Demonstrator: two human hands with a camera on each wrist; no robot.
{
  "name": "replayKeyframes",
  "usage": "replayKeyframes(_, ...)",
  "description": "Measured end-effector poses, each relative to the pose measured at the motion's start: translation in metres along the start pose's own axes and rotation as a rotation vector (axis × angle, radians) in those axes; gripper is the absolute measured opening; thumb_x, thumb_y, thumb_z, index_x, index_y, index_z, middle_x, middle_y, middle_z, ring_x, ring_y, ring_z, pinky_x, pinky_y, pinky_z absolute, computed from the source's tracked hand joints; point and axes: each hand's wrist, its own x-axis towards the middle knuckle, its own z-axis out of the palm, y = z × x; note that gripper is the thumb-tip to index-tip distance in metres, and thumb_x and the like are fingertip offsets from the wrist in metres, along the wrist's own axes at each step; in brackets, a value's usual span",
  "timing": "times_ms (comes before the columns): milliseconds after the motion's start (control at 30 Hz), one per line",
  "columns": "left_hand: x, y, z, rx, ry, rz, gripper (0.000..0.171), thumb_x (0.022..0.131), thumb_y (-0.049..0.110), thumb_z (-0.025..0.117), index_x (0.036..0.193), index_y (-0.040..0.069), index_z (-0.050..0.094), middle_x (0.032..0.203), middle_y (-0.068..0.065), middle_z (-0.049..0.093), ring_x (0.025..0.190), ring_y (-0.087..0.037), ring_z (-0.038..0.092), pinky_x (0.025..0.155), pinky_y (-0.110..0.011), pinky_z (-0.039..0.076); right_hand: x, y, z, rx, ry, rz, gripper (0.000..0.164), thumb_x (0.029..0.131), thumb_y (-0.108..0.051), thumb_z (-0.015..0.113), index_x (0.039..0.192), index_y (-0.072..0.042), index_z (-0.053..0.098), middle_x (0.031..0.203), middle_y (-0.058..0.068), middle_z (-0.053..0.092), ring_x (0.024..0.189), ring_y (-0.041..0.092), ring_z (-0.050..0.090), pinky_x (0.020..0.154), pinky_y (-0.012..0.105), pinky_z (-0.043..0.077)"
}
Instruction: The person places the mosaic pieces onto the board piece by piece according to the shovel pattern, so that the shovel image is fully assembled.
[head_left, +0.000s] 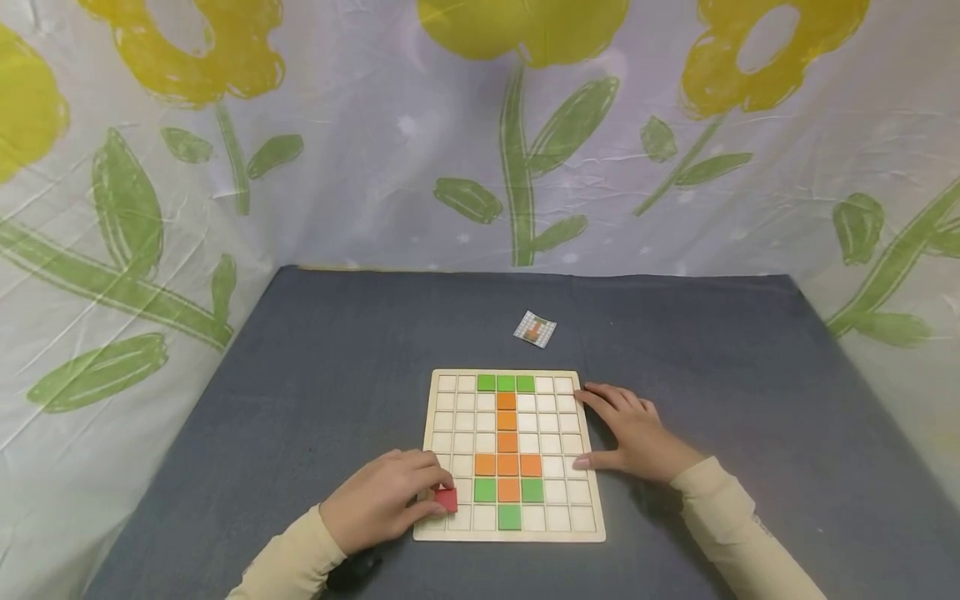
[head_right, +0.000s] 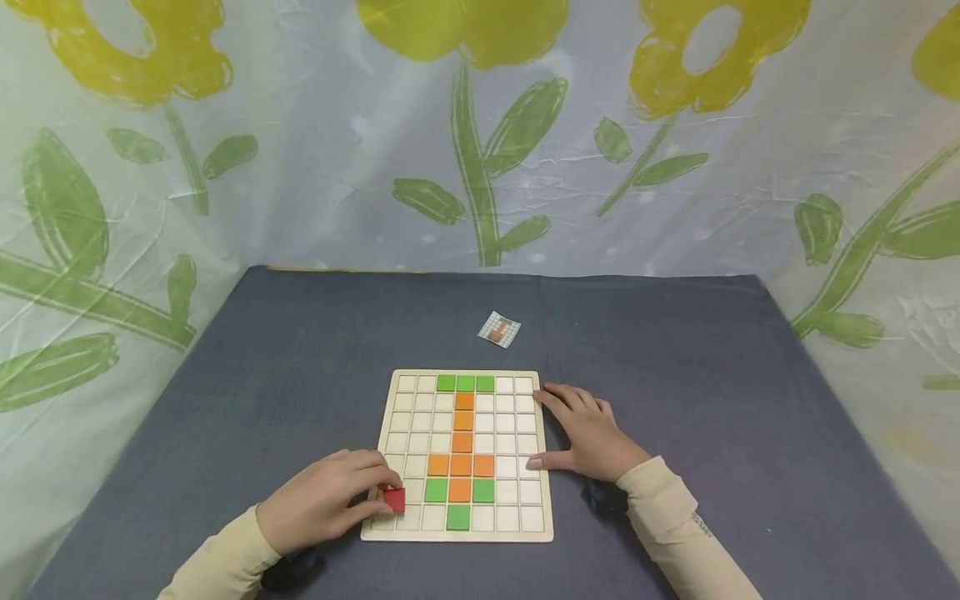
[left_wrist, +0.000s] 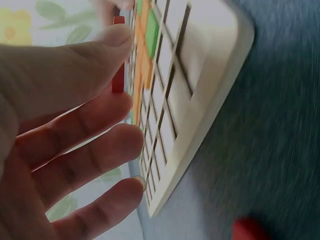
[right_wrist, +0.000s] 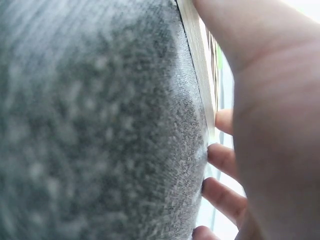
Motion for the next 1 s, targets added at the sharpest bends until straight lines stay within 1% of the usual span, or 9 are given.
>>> replayKeyframes(100,0.004,0.004,0.007,0.012,-0.011,0.027,0.017,0.083,0.031,0.075,0.095,0.021,0.068,0.087,0.013,0.06,0.073,0.001,0.049,0.069,-0.021,0.044,0.001,0.0,-0.001,-0.005,0.0,0.005,0.097,0.071,-0.074,0.065,0.147,-0.02,0.038,0.149,0.007,0.037,0.132,0.031,0.036,0.092,0.056,0.032)
replayKeyframes(200,0.007,0.006,0.014,0.034,0.002,0.073,0.017,0.082,0.03,0.075,0.093,0.02,0.067,0.084,0.012,0.059,0.073,0.0,0.05,0.068,-0.022,0.045,0.0,0.0,-0.001,-0.005,-0.002,0.005,0.098,0.071,-0.074,0.064,0.147,-0.02,0.037,0.149,0.007,0.037,0.133,0.031,0.035,0.092,0.056,0.032)
replayKeyframes(300,0.009,0.009,0.02,0.034,-0.009,0.092,0.016,0.083,0.031,0.074,0.093,0.02,0.067,0.083,0.012,0.058,0.072,0.0,0.049,0.065,-0.02,0.043,0.0,-0.001,-0.001,0.0,0.0,0.002,0.098,0.071,-0.074,0.065,0.147,-0.019,0.038,0.149,0.007,0.037,0.132,0.031,0.036,0.093,0.058,0.032)
replayKeyframes(433,0.012,0.013,0.024,0.015,-0.033,0.095,0.016,0.085,0.033,0.073,0.092,0.02,0.067,0.081,0.012,0.057,0.07,0.001,0.046,0.064,-0.018,0.041,-0.001,-0.001,0.0,0.002,0.009,-0.004,0.098,0.071,-0.074,0.065,0.147,-0.019,0.038,0.148,0.007,0.038,0.132,0.03,0.037,0.093,0.058,0.032)
replayKeyframes(567,0.014,0.015,0.027,0.006,-0.024,0.104,0.015,0.084,0.032,0.073,0.092,0.02,0.068,0.082,0.012,0.057,0.07,0.001,0.048,0.064,-0.018,0.042,0.0,0.0,0.001,-0.002,0.011,-0.008,0.098,0.071,-0.074,0.064,0.147,-0.019,0.038,0.148,0.007,0.038,0.131,0.03,0.037,0.092,0.057,0.032)
replayKeyframes(733,0.015,0.016,0.029,0.019,-0.016,0.098,0.016,0.084,0.031,0.073,0.094,0.02,0.068,0.084,0.011,0.057,0.073,0.0,0.051,0.065,-0.019,0.044,0.0,0.0,0.001,-0.007,0.008,-0.011,0.097,0.071,-0.074,0.064,0.148,-0.019,0.037,0.149,0.007,0.037,0.132,0.03,0.036,0.092,0.056,0.033)
replayKeyframes(900,0.017,0.017,0.031,0.009,-0.005,0.086,0.015,0.084,0.03,0.074,0.091,0.021,0.066,0.085,0.012,0.058,0.075,-0.001,0.053,0.065,-0.02,0.044,-0.001,0.0,0.001,0.003,0.015,-0.018,0.096,0.072,-0.072,0.066,0.147,-0.018,0.037,0.148,0.007,0.037,0.132,0.03,0.036,0.091,0.056,0.032)
replayKeyframes(1000,0.019,0.016,0.031,-0.003,-0.004,0.086,0.012,0.084,0.028,0.074,0.089,0.021,0.065,0.085,0.012,0.059,0.076,-0.001,0.055,0.066,-0.021,0.046,-0.001,0.001,0.0,0.009,0.015,-0.02,0.096,0.072,-0.071,0.066,0.147,-0.018,0.038,0.148,0.008,0.037,0.132,0.03,0.036,0.091,0.056,0.032)
